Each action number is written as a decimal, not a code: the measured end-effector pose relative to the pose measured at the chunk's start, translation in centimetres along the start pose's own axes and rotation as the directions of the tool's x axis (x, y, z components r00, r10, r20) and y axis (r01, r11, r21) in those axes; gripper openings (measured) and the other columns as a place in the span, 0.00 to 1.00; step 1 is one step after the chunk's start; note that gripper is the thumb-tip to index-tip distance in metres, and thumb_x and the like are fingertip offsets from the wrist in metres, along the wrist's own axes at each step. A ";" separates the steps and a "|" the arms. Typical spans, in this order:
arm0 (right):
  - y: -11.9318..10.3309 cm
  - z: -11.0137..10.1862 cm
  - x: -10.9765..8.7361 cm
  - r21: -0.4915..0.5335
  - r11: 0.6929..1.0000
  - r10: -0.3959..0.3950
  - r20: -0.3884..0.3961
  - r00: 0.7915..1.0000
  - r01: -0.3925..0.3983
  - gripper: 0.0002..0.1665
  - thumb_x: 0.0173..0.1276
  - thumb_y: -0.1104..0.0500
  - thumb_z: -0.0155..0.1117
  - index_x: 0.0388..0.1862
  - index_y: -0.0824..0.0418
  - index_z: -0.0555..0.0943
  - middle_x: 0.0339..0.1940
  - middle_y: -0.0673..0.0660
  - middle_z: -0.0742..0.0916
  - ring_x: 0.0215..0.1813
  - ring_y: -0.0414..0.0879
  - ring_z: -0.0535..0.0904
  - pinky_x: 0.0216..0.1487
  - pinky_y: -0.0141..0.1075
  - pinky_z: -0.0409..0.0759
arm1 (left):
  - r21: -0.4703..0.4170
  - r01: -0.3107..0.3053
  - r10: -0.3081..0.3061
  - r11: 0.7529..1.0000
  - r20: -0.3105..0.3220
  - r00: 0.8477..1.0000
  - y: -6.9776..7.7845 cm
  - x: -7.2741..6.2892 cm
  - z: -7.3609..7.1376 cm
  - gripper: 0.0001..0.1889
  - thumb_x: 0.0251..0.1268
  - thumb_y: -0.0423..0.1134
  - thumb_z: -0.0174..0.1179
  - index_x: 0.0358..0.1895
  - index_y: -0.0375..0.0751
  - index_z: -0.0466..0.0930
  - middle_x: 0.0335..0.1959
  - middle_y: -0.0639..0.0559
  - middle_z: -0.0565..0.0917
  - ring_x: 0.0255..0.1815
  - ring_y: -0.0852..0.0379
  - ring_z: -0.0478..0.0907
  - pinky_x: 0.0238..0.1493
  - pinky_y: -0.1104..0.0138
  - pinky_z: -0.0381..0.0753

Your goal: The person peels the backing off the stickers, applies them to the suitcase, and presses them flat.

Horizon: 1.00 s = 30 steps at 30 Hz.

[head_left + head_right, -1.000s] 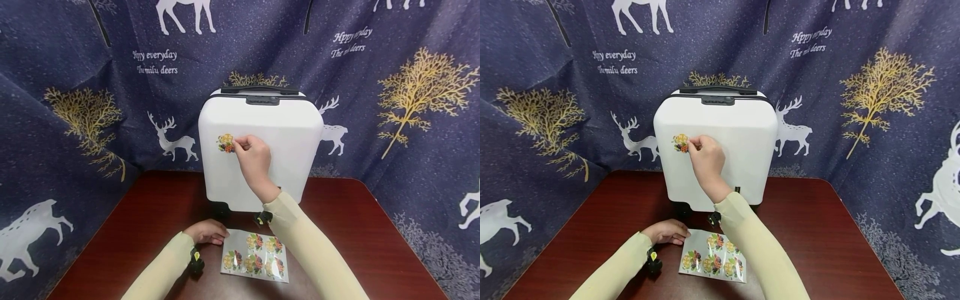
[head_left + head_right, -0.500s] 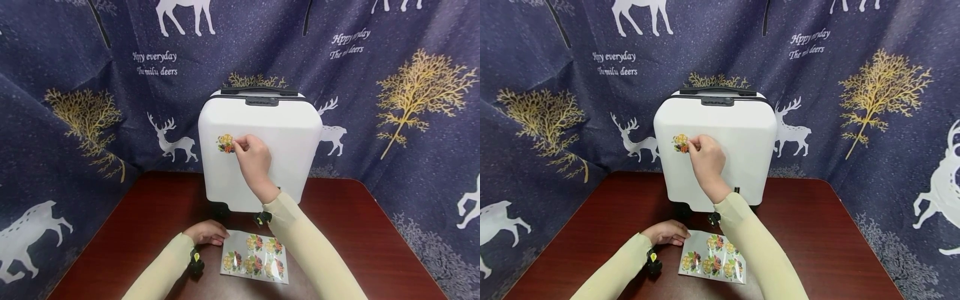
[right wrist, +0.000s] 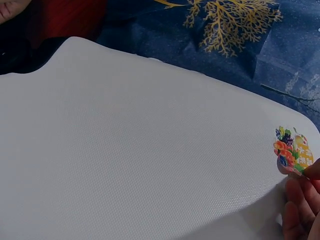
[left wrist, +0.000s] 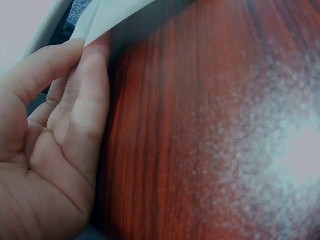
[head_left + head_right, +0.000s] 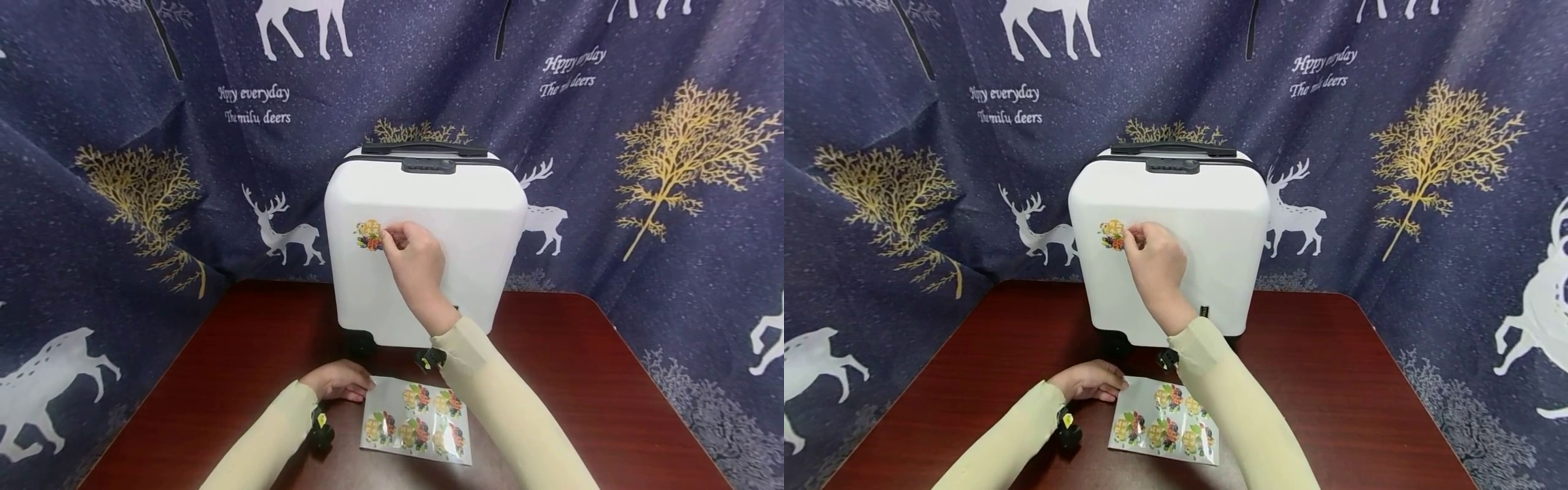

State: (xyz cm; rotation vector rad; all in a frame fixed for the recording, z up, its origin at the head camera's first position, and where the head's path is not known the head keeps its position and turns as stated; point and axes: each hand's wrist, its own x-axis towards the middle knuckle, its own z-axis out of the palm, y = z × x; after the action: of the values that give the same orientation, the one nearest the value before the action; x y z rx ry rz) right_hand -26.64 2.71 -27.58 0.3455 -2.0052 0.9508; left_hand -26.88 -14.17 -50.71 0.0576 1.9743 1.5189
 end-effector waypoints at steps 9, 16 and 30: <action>0.0 -0.1 0.2 -0.015 1.000 -0.007 -0.015 1.000 0.007 0.07 0.68 0.60 0.71 0.33 0.63 0.88 0.29 0.58 0.92 0.31 0.49 0.88 0.34 0.42 0.85 | -0.003 -0.010 0.010 1.000 0.004 1.000 0.1 0.0 -0.1 0.11 0.64 0.30 0.65 0.47 0.28 0.80 0.33 0.50 0.82 0.31 0.61 0.81 0.40 0.69 0.88; 0.3 -0.3 -0.2 -0.054 0.998 -0.022 0.002 1.000 0.022 0.06 0.67 0.60 0.70 0.34 0.63 0.89 0.28 0.57 0.92 0.30 0.48 0.87 0.32 0.42 0.83 | -0.004 -0.008 0.008 1.000 0.022 1.000 0.1 -0.3 0.0 0.10 0.64 0.30 0.64 0.45 0.29 0.80 0.31 0.51 0.81 0.30 0.62 0.81 0.37 0.72 0.86; 0.9 -0.2 -0.4 -0.036 0.999 -0.004 0.019 1.000 0.005 0.07 0.68 0.60 0.70 0.35 0.63 0.90 0.30 0.57 0.93 0.32 0.49 0.88 0.34 0.42 0.85 | 0.005 -0.002 0.002 1.000 0.008 1.000 0.1 -0.1 0.1 0.11 0.64 0.31 0.65 0.46 0.28 0.81 0.32 0.51 0.82 0.30 0.61 0.81 0.38 0.70 0.87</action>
State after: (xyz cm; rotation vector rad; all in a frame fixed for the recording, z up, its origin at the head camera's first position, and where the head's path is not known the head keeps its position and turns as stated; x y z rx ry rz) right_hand -26.77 3.40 -28.27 0.3401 -2.0358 0.9101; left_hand -26.80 -14.10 -50.57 0.0680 1.9722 1.5131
